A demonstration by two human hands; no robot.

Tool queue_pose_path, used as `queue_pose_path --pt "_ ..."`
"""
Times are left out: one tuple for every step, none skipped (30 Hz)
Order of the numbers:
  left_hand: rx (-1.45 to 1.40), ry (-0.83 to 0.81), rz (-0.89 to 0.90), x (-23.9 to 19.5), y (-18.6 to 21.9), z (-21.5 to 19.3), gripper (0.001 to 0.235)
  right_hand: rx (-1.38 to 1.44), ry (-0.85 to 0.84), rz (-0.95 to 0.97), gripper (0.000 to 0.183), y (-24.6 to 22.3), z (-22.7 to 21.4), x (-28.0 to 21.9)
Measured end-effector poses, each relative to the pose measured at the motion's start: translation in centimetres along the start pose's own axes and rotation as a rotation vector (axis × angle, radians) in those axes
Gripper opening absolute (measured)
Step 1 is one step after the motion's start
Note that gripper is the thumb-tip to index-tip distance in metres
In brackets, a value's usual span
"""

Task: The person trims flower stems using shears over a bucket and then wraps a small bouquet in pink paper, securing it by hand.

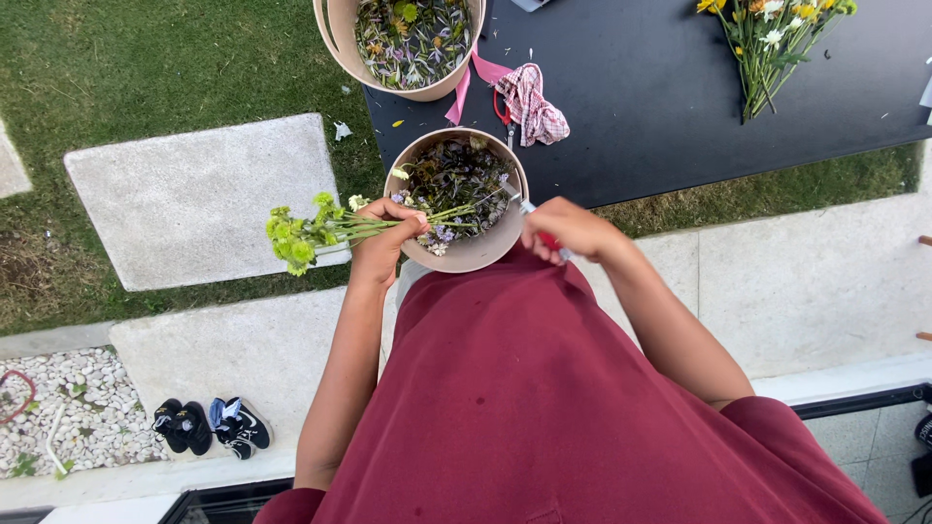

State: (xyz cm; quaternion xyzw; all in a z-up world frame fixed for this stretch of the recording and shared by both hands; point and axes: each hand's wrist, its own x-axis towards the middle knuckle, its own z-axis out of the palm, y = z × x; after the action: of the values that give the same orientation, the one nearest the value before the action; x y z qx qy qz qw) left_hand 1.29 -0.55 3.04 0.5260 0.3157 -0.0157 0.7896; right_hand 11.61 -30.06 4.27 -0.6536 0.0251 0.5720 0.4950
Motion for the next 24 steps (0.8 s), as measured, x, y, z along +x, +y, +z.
queue_pose_path --pt "0.024 0.000 0.015 0.0 0.0 0.1 0.016 0.065 0.047 -0.018 0.032 -0.6 -1.2 -0.6" --pt "0.025 0.004 0.017 -0.1 0.2 0.3 0.016 0.064 0.043 -0.020 0.032 -0.4 -3.1 -0.1" --pt "0.041 0.009 0.021 -0.3 0.3 0.6 0.016 0.109 0.104 -0.053 0.030 -0.2 -4.9 0.4" --pt "0.058 0.014 0.024 -0.4 0.3 0.8 0.017 0.154 0.165 -0.085 0.030 0.0 -6.8 1.0" --pt "0.059 0.024 0.023 -0.6 0.3 1.0 0.017 0.153 0.156 -0.083 0.030 0.7 -8.5 2.2" --pt "0.071 0.036 0.032 -0.8 0.2 1.2 0.017 0.131 0.193 -0.080 0.034 1.4 -10.2 3.6" --pt "0.082 0.050 0.041 -0.9 0.0 1.4 0.018 0.108 0.228 -0.076 0.039 2.1 -12.0 4.9" --pt "0.083 0.061 0.041 -1.2 0.0 1.5 0.018 0.106 0.218 -0.075 0.039 4.1 -13.5 7.6" --pt "0.117 0.085 0.051 -1.4 0.0 1.7 0.017 -0.036 0.392 -0.013 0.040 5.9 -15.2 10.2" --pt "0.151 0.109 0.061 -1.5 0.0 1.8 0.017 -0.181 0.565 0.044 0.043 7.8 -16.8 13.0" --pt "0.150 0.118 0.059 -1.9 0.2 2.2 0.017 -0.184 0.556 0.046 0.043 8.1 -16.9 14.0" --pt "0.194 0.142 0.075 -2.2 0.4 2.5 0.017 -0.383 0.705 0.090 0.056 8.5 -17.0 15.1" --pt "0.237 0.165 0.092 -2.5 0.7 2.9 0.018 -0.584 0.851 0.132 0.071 8.8 -17.1 16.2" --pt "0.235 0.173 0.090 -2.8 0.4 3.0 0.018 -0.589 0.843 0.131 0.071 9.5 -17.0 16.9" --pt "0.243 0.200 0.090 -3.0 0.1 3.1 0.018 -0.688 0.942 0.103 0.068 10.1 -17.0 17.6" --pt "0.252 0.226 0.090 -3.3 -0.2 3.2 0.018 -0.785 1.040 0.073 0.067 10.7 -16.8 18.3" --pt "0.251 0.234 0.088 -3.7 -0.2 3.6 0.018 -0.789 1.032 0.070 0.067 10.9 -16.6 18.8" --pt "0.245 0.253 0.103 -4.0 -0.2 4.0 0.017 -0.806 1.095 0.019 0.069 11.2 -16.3 19.2" --pt "0.239 0.268 0.117 -4.3 -0.1 4.4 0.016 -0.820 1.161 -0.032 0.071 11.4 -16.0 19.6" --pt "0.239 0.272 0.115 -4.3 -0.5 4.4 0.016 -0.821 1.156 -0.033 0.071 10.9 -15.3 20.0" --pt "0.252 0.286 0.140 -4.3 -0.8 4.4 0.016 -0.848 1.224 -0.130 0.070 10.3 -14.6 20.3" --pt "0.265 0.299 0.165 -4.4 -1.2 4.3 0.016 -0.872 1.291 -0.230 0.070 9.8 -13.8 20.6" --pt "0.262 0.303 0.165 -4.6 -0.4 5.0 0.016 -0.875 1.287 -0.232 0.070 8.3 -12.9 20.2" --pt "0.288 0.303 0.146 -4.9 0.4 5.7 0.016 -0.886 1.059 -0.308 0.080 6.8 -12.0 19.9"
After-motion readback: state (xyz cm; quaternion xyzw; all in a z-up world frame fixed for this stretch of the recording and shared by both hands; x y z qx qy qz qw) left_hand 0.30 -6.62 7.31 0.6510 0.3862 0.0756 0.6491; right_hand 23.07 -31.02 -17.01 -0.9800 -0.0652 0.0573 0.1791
